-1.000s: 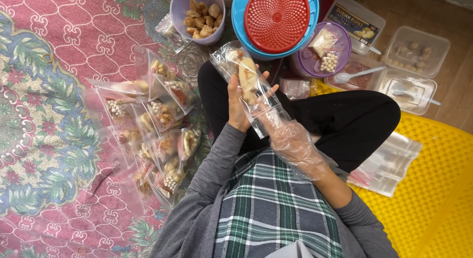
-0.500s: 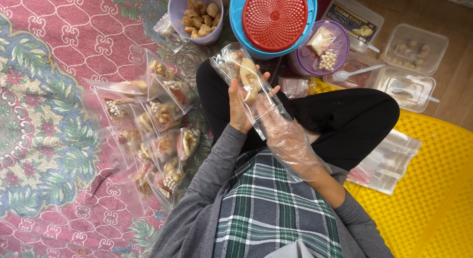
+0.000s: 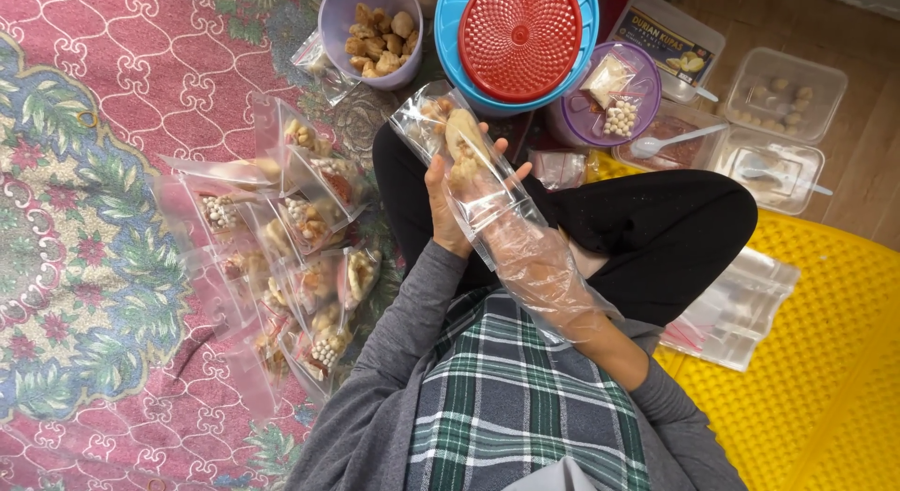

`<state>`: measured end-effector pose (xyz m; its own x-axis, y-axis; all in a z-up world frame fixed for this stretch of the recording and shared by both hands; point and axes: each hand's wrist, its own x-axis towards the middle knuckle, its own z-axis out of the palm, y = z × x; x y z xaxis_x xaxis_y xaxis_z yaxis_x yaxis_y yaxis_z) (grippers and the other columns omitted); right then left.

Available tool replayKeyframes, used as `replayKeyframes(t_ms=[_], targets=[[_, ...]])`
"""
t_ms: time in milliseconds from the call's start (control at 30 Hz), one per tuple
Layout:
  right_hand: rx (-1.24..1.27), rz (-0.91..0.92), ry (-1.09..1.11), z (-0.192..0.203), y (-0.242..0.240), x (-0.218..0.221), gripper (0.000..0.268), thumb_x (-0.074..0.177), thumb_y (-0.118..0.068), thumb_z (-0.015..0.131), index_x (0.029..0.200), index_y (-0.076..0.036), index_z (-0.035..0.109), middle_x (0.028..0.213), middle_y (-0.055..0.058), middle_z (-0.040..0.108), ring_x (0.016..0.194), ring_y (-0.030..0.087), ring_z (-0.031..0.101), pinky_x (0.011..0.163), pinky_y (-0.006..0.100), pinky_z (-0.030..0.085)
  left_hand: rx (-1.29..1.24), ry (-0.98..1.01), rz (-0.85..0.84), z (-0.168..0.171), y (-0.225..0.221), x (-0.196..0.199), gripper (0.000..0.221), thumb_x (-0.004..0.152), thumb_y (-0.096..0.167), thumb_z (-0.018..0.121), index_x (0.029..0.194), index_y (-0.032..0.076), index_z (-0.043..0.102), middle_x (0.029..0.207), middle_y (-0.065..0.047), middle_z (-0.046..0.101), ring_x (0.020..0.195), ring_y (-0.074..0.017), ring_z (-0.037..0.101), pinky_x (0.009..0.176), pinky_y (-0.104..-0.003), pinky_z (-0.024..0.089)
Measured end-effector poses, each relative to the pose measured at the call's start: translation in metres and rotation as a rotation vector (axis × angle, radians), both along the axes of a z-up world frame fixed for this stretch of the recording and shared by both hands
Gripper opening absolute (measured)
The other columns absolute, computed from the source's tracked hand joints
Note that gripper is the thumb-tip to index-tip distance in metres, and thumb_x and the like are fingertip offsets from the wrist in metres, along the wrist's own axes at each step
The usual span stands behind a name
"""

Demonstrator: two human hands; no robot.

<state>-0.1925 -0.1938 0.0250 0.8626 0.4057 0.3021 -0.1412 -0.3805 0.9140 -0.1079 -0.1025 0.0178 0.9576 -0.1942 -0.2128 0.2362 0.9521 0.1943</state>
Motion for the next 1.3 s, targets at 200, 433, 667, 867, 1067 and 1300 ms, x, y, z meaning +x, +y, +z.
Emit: replayKeyframes(t_ms=[200,433,667,867,1067,1300], targets=[[1.007,0.137,0.321,0.052,-0.009,0.012,0.045,0.105,-0.041,0.039,0.144,-0.029,0.057,0.108,-0.005,0.062,0.089,0.019,0.066,0.060,0.041,0.050,0.097,-0.020,0.011,0.010,-0.001,-0.003,0.069,0.096,0.056,0.062,0.154,0.031,0.033,0.158,-0.001,0.040,0.131,-0.0266,0.055,0.112,-0.075,0.039],[1.191,0.247,0.499,0.061,-0.023,0.019,0.043,0.103,-0.046,0.040,0.141,-0.037,0.060,0.113,-0.011,0.064,0.091,0.019,0.067,0.067,0.040,0.052,0.046,0.009,-0.005,0.010,-0.008,-0.007,0.068,0.098,0.054,0.060,0.154,0.026,0.034,0.157,-0.004,0.041,0.130,-0.0283,0.057,0.109,-0.076,0.039],[1.180,0.256,0.508,0.059,-0.025,0.018,0.044,0.103,-0.042,0.040,0.142,-0.037,0.059,0.113,-0.011,0.065,0.093,0.019,0.067,0.070,0.041,0.052,0.032,0.032,0.003,0.017,-0.007,-0.004,0.072,0.096,0.055,0.062,0.155,0.026,0.033,0.158,-0.006,0.039,0.131,-0.0309,0.055,0.109,-0.077,0.040],[1.161,0.272,0.504,0.054,-0.030,0.023,0.044,0.102,-0.039,0.041,0.143,-0.037,0.058,0.113,-0.011,0.066,0.095,0.019,0.067,0.073,0.041,0.052,-0.064,0.026,0.002,0.019,-0.004,-0.001,0.069,0.096,0.059,0.061,0.151,0.024,0.042,0.154,-0.004,0.047,0.129,-0.0306,0.058,0.112,-0.077,0.036],[1.136,0.303,0.505,-0.016,-0.084,0.023,0.045,0.101,-0.036,0.041,0.144,-0.037,0.057,0.113,-0.011,0.067,0.097,0.018,0.067,0.075,0.041,0.051,-0.079,0.078,0.009,0.020,-0.011,-0.006,0.070,0.093,0.058,0.065,0.150,0.023,0.043,0.153,-0.005,0.047,0.127,-0.0312,0.059,0.110,-0.075,0.038],[1.112,0.333,0.504,-0.049,-0.114,0.003,0.047,0.101,-0.032,0.042,0.145,-0.038,0.056,0.114,-0.011,0.067,0.099,0.018,0.067,0.078,0.042,0.051,-0.102,0.097,0.004,0.022,-0.008,-0.005,0.070,0.094,0.058,0.063,0.151,0.024,0.041,0.153,-0.004,0.047,0.126,-0.0313,0.059,0.110,-0.076,0.038]])
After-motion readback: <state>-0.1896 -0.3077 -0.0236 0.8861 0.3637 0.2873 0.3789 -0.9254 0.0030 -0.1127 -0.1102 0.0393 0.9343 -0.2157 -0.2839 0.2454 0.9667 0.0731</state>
